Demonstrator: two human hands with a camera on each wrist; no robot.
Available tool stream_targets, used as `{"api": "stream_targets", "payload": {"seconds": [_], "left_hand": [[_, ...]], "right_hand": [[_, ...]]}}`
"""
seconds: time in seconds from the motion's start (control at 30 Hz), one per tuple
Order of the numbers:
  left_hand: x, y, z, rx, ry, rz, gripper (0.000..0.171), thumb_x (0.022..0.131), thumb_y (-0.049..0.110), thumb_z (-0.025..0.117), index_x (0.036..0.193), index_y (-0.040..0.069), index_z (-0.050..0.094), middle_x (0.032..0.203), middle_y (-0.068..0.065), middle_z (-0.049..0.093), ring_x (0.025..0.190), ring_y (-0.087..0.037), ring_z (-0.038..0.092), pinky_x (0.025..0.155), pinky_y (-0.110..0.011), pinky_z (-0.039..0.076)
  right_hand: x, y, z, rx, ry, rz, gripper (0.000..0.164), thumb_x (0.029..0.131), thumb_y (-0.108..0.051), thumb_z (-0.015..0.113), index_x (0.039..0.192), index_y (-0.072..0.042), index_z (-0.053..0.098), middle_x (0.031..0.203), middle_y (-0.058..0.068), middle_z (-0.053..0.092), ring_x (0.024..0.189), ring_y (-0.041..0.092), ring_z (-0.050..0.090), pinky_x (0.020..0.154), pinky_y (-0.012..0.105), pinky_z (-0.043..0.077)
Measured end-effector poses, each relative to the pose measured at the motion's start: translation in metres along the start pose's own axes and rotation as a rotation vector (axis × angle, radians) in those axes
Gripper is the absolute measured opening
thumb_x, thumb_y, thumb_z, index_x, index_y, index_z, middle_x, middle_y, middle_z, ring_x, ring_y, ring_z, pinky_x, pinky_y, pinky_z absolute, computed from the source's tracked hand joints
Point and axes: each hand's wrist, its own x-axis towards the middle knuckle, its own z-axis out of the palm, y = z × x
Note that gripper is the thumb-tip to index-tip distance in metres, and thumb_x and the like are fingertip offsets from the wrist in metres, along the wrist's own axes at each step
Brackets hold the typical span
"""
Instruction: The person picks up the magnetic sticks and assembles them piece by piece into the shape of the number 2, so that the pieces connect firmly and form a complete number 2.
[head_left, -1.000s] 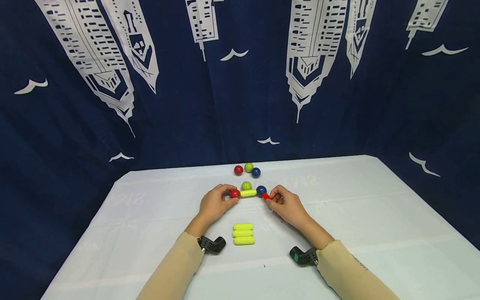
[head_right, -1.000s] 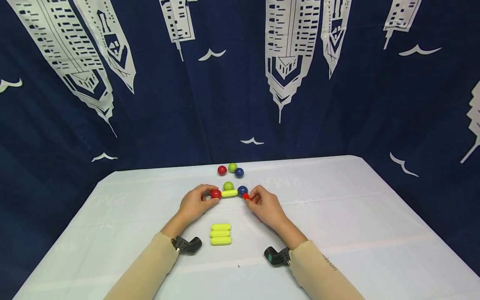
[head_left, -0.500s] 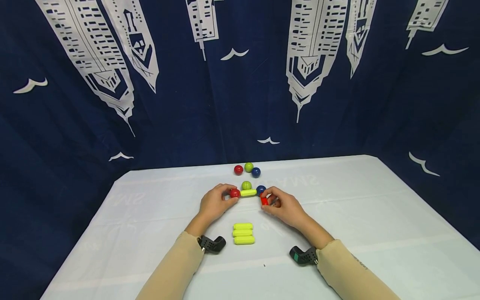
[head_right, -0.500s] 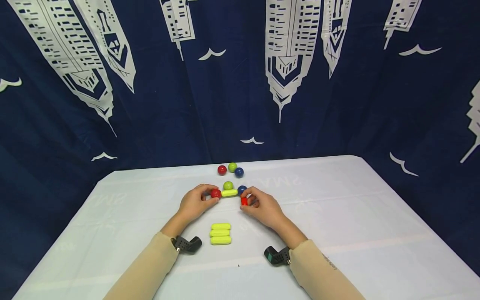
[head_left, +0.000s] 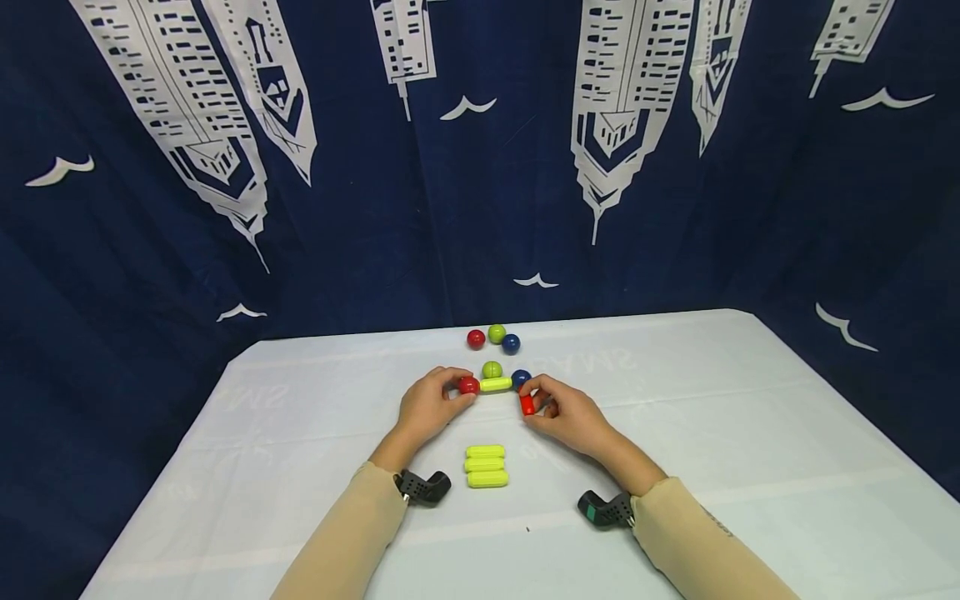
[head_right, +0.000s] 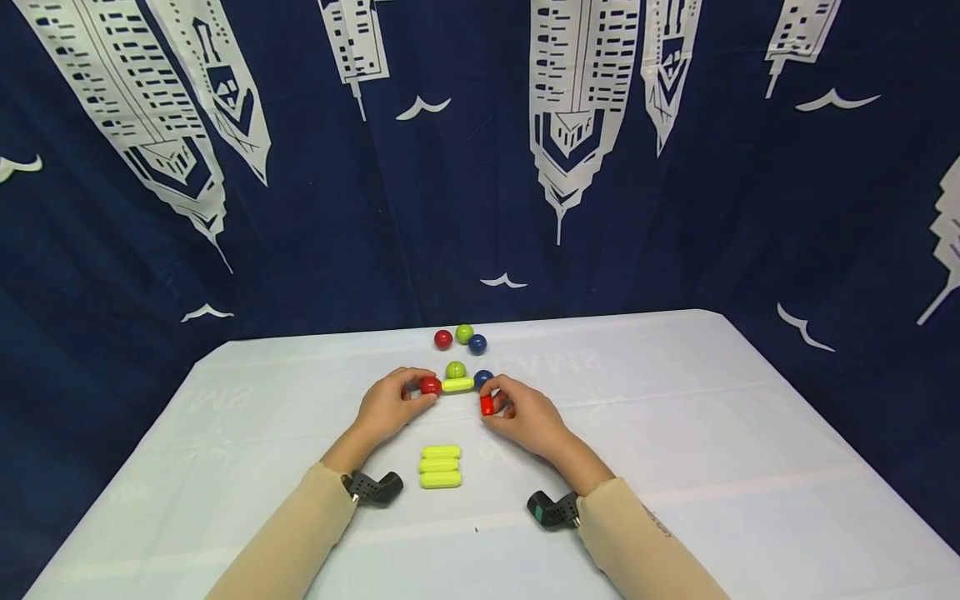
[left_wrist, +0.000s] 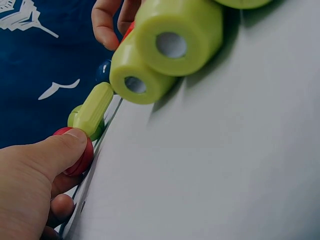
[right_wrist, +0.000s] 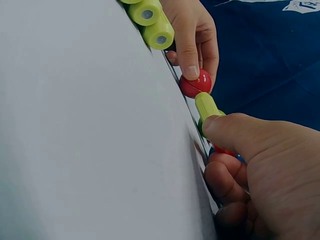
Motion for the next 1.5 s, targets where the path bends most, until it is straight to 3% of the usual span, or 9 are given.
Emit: {"api": "stream_targets", "payload": {"seconds": [0.6,0.87,1.13,1.3,1.5], "left_hand": [[0.000,0.001,-0.001,-0.005,-0.006,-0.003,0.037,0.084,0.032,0.080,0.119,0.023,0.072,0.084,0.003,0.059,0.070,-0.011,0.049,0.063,-0.027,0.035],[0.001,0.000,0.000,-0.011,-0.012,-0.005,0.037,0.085,0.032,0.079,0.120,0.023,0.071,0.087,0.003,0.060,0.071,-0.011,0.049,0.064,-0.027,0.036],[0.001,0.003,-0.005,-0.014,-0.002,-0.011,0.037,0.085,0.033,0.079,0.119,0.023,0.071,0.087,0.004,0.060,0.071,-0.012,0.049,0.065,-0.027,0.036],[0.001,0.002,-0.006,-0.015,-0.006,-0.004,0.036,0.085,0.032,0.079,0.119,0.023,0.071,0.087,0.003,0.060,0.071,-0.012,0.049,0.064,-0.028,0.036],[-0.001,0.001,-0.003,-0.024,-0.008,0.000,0.035,0.085,0.032,0.079,0.119,0.024,0.071,0.090,0.004,0.062,0.069,-0.011,0.049,0.063,-0.026,0.036]], "right_hand": [[0.000,-0.001,-0.001,-0.025,-0.024,-0.012,0.039,0.084,-0.014,0.079,0.117,-0.023,0.061,0.092,-0.001,0.063,0.070,0.011,0.053,0.066,0.024,0.045],[0.000,-0.002,-0.008,0.006,-0.068,-0.063,0.047,0.086,-0.019,0.078,0.128,-0.019,0.059,0.099,0.006,0.058,0.072,0.012,0.053,0.067,0.023,0.046],[0.003,-0.008,-0.012,-0.030,-0.102,-0.067,0.046,0.087,-0.021,0.077,0.129,-0.019,0.059,0.100,0.005,0.056,0.072,0.011,0.052,0.068,0.023,0.046],[0.009,-0.009,-0.014,-0.009,-0.035,-0.030,0.037,0.090,-0.020,0.074,0.125,-0.019,0.062,0.099,0.006,0.057,0.072,0.013,0.051,0.065,0.025,0.044],[0.028,-0.008,-0.013,0.011,0.107,0.130,0.027,0.092,-0.022,0.070,0.118,-0.016,0.066,0.098,0.007,0.058,0.076,0.017,0.051,0.066,0.027,0.041]]}}
